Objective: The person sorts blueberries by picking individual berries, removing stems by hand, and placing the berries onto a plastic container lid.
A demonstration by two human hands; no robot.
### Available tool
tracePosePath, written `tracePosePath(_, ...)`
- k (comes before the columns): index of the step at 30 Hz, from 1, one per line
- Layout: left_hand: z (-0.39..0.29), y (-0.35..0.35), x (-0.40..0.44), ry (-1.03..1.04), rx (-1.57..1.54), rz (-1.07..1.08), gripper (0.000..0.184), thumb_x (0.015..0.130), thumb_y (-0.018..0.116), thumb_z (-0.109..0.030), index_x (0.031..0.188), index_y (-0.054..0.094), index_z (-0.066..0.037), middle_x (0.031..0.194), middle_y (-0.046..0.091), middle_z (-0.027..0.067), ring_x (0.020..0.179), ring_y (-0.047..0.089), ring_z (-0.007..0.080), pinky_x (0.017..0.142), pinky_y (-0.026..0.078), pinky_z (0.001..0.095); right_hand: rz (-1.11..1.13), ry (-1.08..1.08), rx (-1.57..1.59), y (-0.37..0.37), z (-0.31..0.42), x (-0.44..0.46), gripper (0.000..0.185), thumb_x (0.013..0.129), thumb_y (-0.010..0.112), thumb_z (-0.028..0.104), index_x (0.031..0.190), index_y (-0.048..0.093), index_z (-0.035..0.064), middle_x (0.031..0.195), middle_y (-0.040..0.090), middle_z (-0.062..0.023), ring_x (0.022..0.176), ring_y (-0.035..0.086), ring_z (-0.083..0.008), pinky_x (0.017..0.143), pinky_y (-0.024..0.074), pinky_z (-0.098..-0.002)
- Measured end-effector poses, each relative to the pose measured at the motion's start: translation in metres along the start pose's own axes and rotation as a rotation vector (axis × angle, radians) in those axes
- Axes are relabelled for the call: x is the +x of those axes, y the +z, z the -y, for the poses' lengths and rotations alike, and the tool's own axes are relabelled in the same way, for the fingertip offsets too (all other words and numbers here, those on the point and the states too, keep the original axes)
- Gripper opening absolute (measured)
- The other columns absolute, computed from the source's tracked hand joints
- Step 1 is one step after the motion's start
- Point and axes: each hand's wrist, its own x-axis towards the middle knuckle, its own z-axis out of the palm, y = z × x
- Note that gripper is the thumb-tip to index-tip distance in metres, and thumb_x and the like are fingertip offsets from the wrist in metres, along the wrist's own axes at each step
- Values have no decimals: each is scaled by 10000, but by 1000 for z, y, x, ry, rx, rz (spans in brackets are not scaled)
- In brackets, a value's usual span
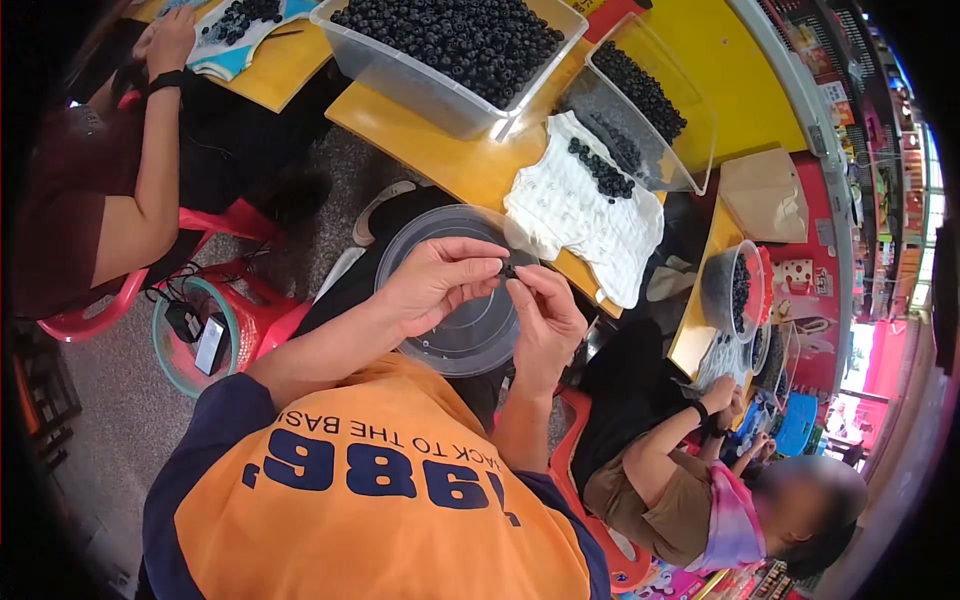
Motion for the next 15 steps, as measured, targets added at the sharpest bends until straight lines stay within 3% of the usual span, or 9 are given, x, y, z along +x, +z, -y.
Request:
tracePosePath(12, -6, 0, 1, 55, 311, 5, 216, 855, 651, -51, 1065, 660, 0, 873, 673, 63, 759, 637, 89, 694, 526, 189, 36, -37, -210, 1, -3, -5, 158, 752, 694, -84, 900, 667, -36, 917, 637, -69, 754, 560, -87, 647, 449, -197)
tracePosePath(15, -8, -1, 3, 52, 344, -28, 189, 846, 654, -44, 1029, 676, 1, 833, 675, 62, 705, 625, 90, 639, 516, 197, 26, -28, -200, 1, -6, -6, 176, 750, 697, -82, 916, 663, -33, 918, 635, -68, 755, 559, -87, 646, 448, -196)
